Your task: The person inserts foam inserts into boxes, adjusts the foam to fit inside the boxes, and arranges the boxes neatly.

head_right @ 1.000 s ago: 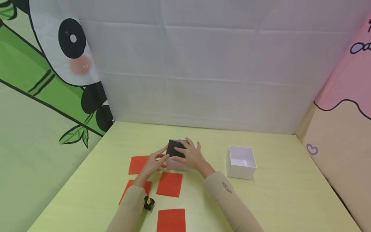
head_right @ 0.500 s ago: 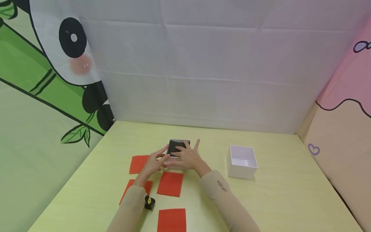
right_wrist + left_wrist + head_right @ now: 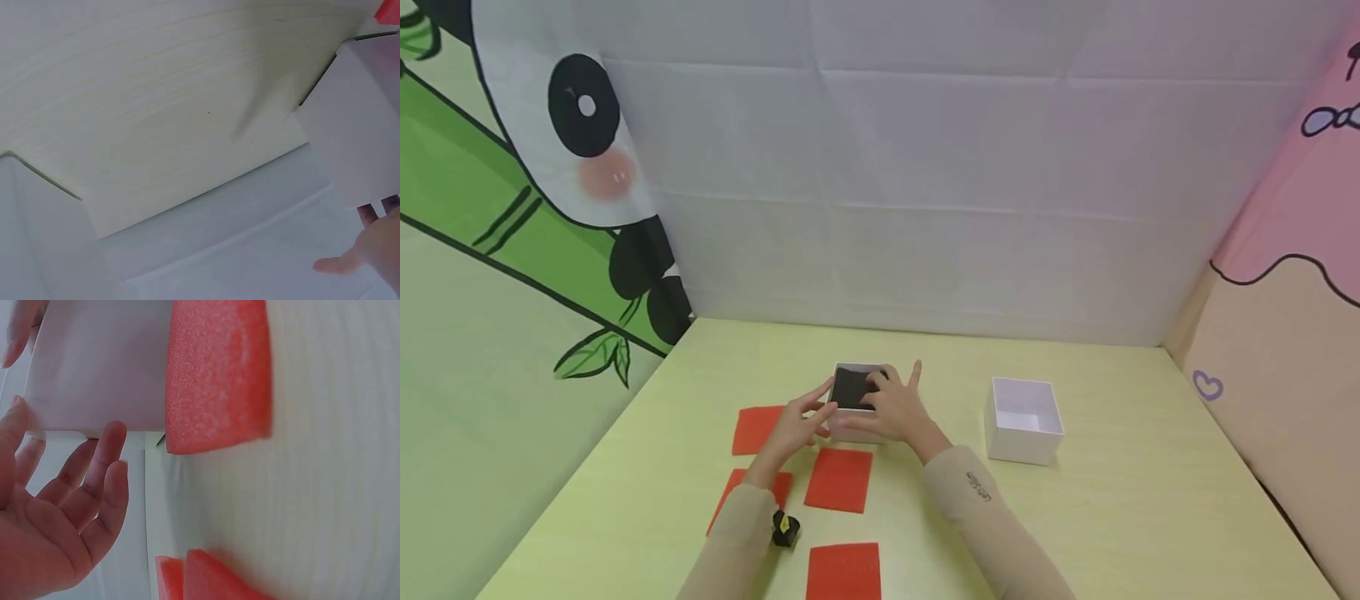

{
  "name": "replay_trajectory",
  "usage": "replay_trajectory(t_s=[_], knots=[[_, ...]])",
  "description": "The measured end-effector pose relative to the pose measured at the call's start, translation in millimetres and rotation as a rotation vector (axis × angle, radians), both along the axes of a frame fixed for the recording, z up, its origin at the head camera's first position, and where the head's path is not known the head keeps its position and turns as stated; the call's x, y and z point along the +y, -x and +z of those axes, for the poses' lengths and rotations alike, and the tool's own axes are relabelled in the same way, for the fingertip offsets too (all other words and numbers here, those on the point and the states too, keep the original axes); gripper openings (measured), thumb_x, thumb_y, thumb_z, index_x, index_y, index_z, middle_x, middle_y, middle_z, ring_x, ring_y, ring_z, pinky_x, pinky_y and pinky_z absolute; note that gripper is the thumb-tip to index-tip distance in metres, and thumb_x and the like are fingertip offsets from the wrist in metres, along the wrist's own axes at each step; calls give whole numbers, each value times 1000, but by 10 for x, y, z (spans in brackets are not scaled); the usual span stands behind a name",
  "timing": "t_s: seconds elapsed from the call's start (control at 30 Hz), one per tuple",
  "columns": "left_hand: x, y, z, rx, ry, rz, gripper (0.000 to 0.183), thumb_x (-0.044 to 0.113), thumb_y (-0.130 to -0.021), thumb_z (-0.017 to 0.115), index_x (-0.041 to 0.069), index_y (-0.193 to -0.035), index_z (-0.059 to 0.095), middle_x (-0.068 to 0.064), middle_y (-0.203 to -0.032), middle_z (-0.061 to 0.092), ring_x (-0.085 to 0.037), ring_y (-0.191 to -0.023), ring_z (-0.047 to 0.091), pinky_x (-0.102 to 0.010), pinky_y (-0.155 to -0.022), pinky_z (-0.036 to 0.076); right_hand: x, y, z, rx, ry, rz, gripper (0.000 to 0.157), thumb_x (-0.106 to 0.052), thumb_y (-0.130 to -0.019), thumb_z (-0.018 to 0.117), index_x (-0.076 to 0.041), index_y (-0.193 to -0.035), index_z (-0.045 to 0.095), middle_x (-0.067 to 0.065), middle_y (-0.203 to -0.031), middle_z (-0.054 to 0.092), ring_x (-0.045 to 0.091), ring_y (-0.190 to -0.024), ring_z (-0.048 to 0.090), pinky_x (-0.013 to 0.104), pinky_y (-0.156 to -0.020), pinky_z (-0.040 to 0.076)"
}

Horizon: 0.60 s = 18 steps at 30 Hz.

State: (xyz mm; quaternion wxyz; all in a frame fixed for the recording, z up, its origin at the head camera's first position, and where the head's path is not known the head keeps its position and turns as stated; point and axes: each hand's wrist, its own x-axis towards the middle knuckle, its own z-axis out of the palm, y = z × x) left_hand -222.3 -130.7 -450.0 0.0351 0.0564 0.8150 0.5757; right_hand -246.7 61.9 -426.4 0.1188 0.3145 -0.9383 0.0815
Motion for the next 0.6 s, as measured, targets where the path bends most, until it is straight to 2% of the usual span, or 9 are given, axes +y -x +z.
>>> replay_trajectory(t_s=[0.13, 0.33, 0.6], knots=[[-8, -3, -8, 7, 8, -8, 55, 37, -86, 58, 26, -136, 39, -17, -108, 57, -28, -63, 62, -26, -44, 36, -6, -8, -14, -25, -24, 9, 54, -66, -77, 47, -21, -92, 73, 9, -120, 49, 27, -119, 31, 72, -87, 4], [-6, -3, -4, -2, 15, -1, 55, 35, -85, 59, 27, -136, 39, -17, -108, 57, -27, -63, 62, -26, -45, 37, 20, -10, -51, -63, -28, -3, 54, -65, -78, 47, -21, -99, 71, 10, -123, 47, 27, -121, 28, 71, -87, 3], [-2, 13, -20, -3, 26, 9, 54, 33, -86, 59, 27, -136, 40, -17, -107, 58, -27, -62, 62, -26, -46, 38, 50, -36, -50, -57, 62, 39, 55, -58, -80, 52, -16, -114, 63, 12, -126, 45, 30, -123, 25, 69, -89, 7]])
